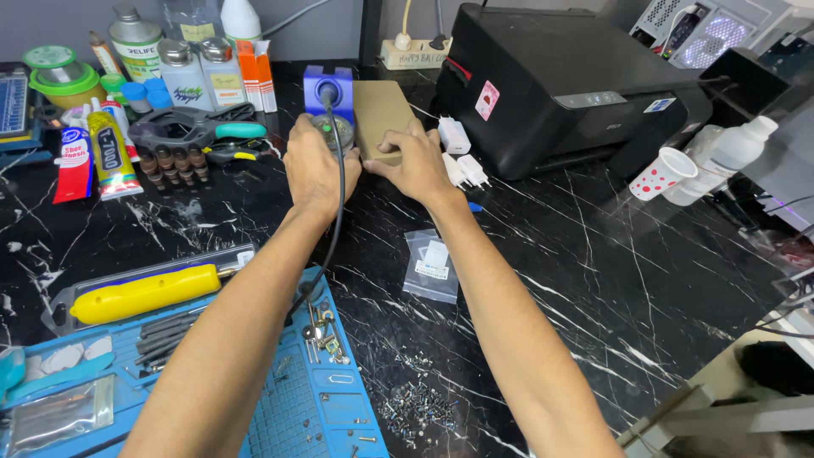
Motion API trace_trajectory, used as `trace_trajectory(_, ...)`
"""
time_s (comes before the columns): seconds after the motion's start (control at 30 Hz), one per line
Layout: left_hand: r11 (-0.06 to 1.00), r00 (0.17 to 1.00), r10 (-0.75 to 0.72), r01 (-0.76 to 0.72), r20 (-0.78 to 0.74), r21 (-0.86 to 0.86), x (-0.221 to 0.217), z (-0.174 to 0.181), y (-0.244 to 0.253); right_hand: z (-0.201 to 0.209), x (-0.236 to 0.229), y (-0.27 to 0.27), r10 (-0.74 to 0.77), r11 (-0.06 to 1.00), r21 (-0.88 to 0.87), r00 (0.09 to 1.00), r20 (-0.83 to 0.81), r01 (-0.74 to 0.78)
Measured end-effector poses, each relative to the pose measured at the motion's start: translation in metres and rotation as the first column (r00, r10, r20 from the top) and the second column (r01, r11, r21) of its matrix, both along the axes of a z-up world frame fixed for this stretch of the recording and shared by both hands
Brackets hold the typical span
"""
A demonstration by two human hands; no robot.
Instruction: The person organizes a cluttered workbench by moving a soldering station, handling a small blue plastic component, and pouring liquid from a bottle into a cup. They also handle various tools and small parts scattered on a blue mat.
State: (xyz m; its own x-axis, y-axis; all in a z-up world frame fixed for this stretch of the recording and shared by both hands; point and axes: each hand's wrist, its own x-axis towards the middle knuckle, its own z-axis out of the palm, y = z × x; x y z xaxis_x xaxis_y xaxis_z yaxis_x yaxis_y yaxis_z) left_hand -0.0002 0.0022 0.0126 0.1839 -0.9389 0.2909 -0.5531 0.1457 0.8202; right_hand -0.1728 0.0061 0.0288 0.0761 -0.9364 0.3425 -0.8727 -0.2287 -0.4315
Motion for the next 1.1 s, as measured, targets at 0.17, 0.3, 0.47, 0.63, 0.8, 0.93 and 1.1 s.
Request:
trace_trajectory(0.17, 0.999, 0.999, -0.043, 0.042, -0.008, -0.03, -0.03, 0.036, 0.001, 0.007, -0.015, -0.005, 0.02, 0.999, 0.033, 0.993, 0.114, -0.023)
trace_trajectory(0.3, 0.997, 0.997, -0.074, 0.074, 0.029, 0.01, -0.054, 0.034, -0.01, 0.006, -0.037, -0.006, 0.009, 0.995, 0.082, 0.852, 0.524, -0.061)
trace_trajectory(0.47, 0.994, 0.99, -0.106, 0.103, 0.092, 0.038, -0.054, 0.016, -0.015, 0.001, -0.026, -0.012, -0.015, 0.983, 0.17, 0.903, 0.43, -0.065)
trace_trajectory(0.63, 0.988, 0.995, -0.077, 0.085, -0.066, 0.128, -0.047, 0.003, -0.018, 0.011, -0.024, -0.017, -0.016, 0.985, 0.17, 0.989, 0.145, -0.009)
trace_trajectory(0.8, 0.974, 0.997, -0.077, 0.08, -0.021, 0.213, -0.051, -0.003, -0.013, 0.009, -0.028, -0.023, 0.168, 0.98, 0.079, 0.974, 0.153, -0.182)
trace_trajectory(0.93, 0.971, 0.996, -0.087, 0.09, -0.023, 0.222, -0.052, 0.0, -0.013, 0.007, -0.031, -0.023, 0.234, 0.969, 0.04, 0.962, 0.142, -0.242)
trace_trajectory(1.1, 0.954, 0.991, -0.135, 0.133, -0.011, 0.267, -0.052, 0.003, -0.014, 0.007, -0.035, -0.028, 0.076, 0.981, 0.169, 0.991, 0.108, -0.094)
